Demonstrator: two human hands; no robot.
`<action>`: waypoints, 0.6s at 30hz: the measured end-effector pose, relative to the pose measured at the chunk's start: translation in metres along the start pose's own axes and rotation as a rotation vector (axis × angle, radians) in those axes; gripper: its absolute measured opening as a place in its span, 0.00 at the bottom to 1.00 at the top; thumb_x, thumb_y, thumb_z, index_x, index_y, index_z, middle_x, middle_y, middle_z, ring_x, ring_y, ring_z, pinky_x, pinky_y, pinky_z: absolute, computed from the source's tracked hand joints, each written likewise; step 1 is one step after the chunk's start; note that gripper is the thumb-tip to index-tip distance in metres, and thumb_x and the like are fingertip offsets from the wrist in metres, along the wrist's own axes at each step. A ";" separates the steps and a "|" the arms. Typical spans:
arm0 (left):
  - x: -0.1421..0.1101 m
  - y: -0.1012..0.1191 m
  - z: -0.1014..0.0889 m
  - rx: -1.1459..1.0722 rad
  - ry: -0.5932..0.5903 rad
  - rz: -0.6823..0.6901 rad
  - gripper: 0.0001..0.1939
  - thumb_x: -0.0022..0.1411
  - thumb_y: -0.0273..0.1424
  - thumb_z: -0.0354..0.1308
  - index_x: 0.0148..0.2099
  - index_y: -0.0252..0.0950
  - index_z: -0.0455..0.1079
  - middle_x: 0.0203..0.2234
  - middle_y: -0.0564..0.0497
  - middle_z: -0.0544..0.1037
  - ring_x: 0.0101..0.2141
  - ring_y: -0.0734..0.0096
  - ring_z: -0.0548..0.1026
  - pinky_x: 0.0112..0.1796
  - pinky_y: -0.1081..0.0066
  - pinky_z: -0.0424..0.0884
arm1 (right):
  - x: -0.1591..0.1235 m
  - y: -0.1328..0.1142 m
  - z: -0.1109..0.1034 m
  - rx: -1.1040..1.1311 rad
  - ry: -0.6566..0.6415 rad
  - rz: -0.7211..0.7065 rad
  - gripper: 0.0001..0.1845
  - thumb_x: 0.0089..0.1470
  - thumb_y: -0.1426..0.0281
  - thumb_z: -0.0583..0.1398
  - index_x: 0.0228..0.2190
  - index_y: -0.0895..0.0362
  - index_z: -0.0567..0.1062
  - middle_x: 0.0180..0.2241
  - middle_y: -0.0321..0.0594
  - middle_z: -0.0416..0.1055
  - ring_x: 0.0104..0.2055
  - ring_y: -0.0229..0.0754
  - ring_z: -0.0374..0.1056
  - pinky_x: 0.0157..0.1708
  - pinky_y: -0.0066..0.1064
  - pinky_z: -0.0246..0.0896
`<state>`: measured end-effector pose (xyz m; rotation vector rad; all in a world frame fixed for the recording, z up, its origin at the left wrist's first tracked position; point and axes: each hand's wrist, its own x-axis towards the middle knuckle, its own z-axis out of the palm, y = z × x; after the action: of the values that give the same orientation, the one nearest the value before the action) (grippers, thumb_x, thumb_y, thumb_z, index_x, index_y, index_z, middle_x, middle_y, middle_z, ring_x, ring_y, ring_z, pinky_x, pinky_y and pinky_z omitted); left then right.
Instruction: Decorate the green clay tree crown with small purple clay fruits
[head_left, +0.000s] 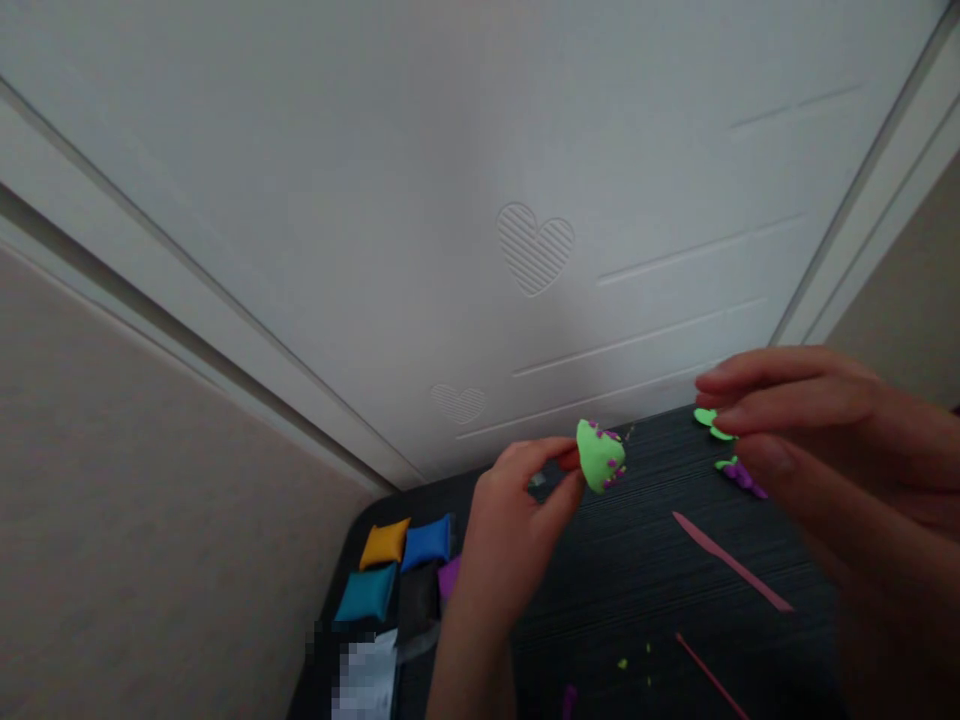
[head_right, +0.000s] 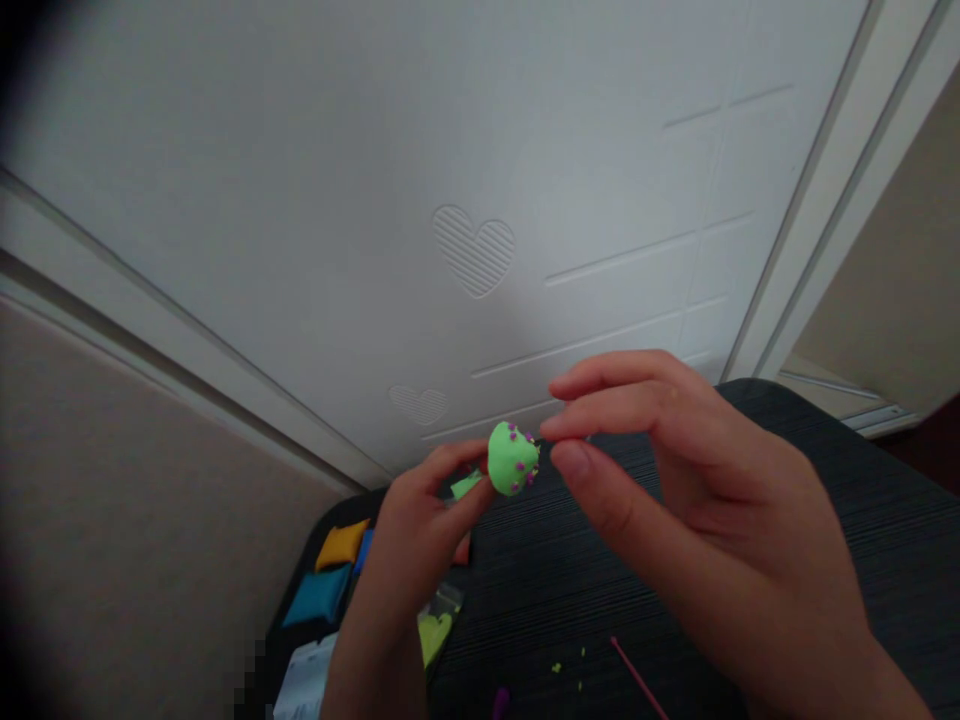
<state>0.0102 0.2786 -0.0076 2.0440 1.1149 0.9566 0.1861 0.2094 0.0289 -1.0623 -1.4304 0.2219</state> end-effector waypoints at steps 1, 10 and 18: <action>0.004 -0.006 0.005 -0.053 -0.042 -0.040 0.11 0.56 0.33 0.53 0.40 0.39 0.71 0.34 0.50 0.75 0.37 0.68 0.71 0.40 0.65 0.66 | 0.000 0.000 0.000 0.015 0.016 0.005 0.08 0.48 0.76 0.58 0.31 0.52 0.73 0.38 0.33 0.69 0.41 0.35 0.66 0.41 0.23 0.62; 0.017 -0.027 0.026 -0.925 -0.090 -0.275 0.11 0.59 0.34 0.50 0.40 0.34 0.69 0.31 0.48 0.75 0.32 0.74 0.71 0.35 0.73 0.63 | 0.005 0.006 0.001 -0.051 -0.007 -0.005 0.08 0.48 0.75 0.59 0.31 0.52 0.73 0.39 0.31 0.68 0.42 0.34 0.65 0.42 0.24 0.59; 0.002 -0.005 0.016 -0.910 -0.064 -0.192 0.09 0.58 0.29 0.51 0.40 0.39 0.72 0.32 0.52 0.77 0.32 0.76 0.71 0.37 0.74 0.64 | 0.008 0.019 0.009 -0.121 -0.091 -0.059 0.11 0.51 0.72 0.57 0.38 0.50 0.72 0.42 0.33 0.67 0.46 0.35 0.62 0.45 0.24 0.56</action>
<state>0.0219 0.2797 -0.0193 1.1937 0.6334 1.0312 0.1887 0.2288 0.0194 -1.1183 -1.5713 0.1444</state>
